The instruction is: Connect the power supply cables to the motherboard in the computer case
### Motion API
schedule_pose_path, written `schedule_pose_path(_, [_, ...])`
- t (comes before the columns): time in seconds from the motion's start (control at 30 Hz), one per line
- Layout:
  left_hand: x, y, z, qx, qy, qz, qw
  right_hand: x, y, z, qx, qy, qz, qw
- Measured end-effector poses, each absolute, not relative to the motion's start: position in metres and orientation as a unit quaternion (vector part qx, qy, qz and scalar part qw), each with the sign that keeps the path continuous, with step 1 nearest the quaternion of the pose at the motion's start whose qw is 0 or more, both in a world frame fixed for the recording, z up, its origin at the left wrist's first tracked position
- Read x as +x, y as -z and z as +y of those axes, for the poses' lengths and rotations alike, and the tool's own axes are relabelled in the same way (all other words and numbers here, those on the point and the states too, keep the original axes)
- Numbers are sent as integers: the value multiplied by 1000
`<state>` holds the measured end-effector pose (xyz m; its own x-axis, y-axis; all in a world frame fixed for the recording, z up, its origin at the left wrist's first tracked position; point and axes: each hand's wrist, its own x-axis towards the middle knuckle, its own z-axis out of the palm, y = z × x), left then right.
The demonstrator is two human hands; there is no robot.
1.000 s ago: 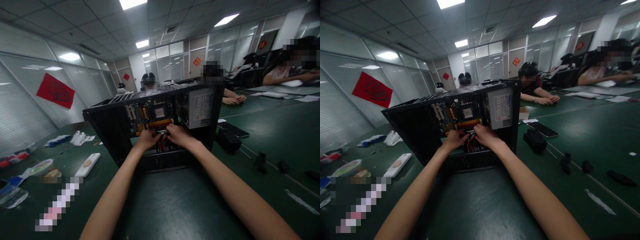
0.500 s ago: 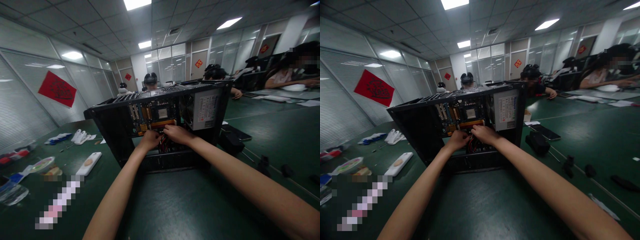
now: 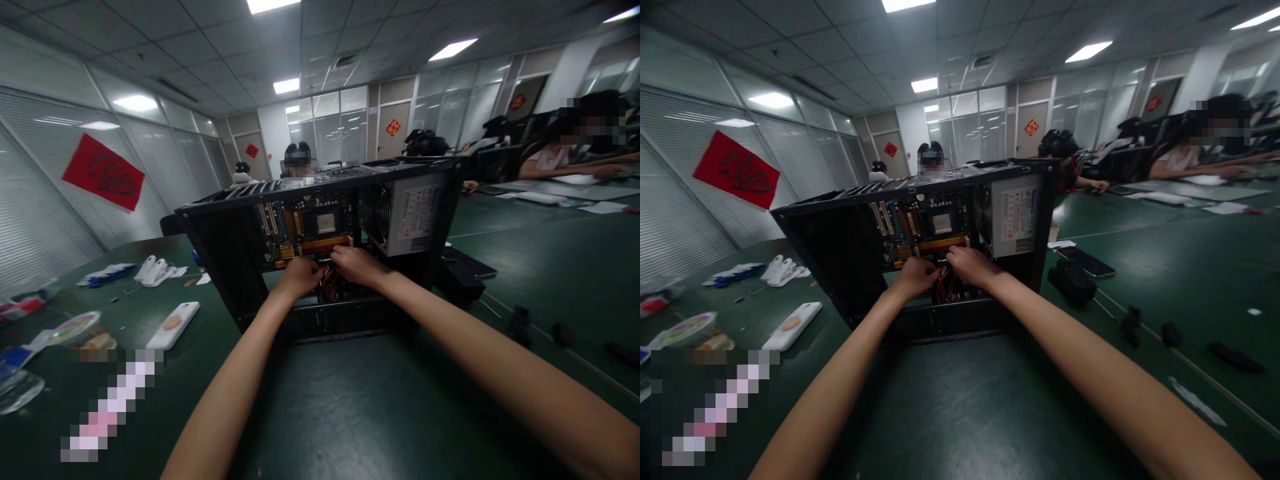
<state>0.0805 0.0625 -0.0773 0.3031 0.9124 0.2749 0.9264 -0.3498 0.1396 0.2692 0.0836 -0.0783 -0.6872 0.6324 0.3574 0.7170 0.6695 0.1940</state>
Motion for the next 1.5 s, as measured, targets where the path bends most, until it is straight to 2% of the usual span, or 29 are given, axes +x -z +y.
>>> schedule_pose_path(0.6, [81,75,57,-793,140,-592,36,268,78,79,-399,199,-887,118])
schedule_pose_path(0.87, [84,69,52,-778,108,-616,65,266,78,82,-415,190,-883,114])
schedule_pose_path(1.5, [83,78,65,-765,122,-628,76,270,73,78,-469,164,-861,111])
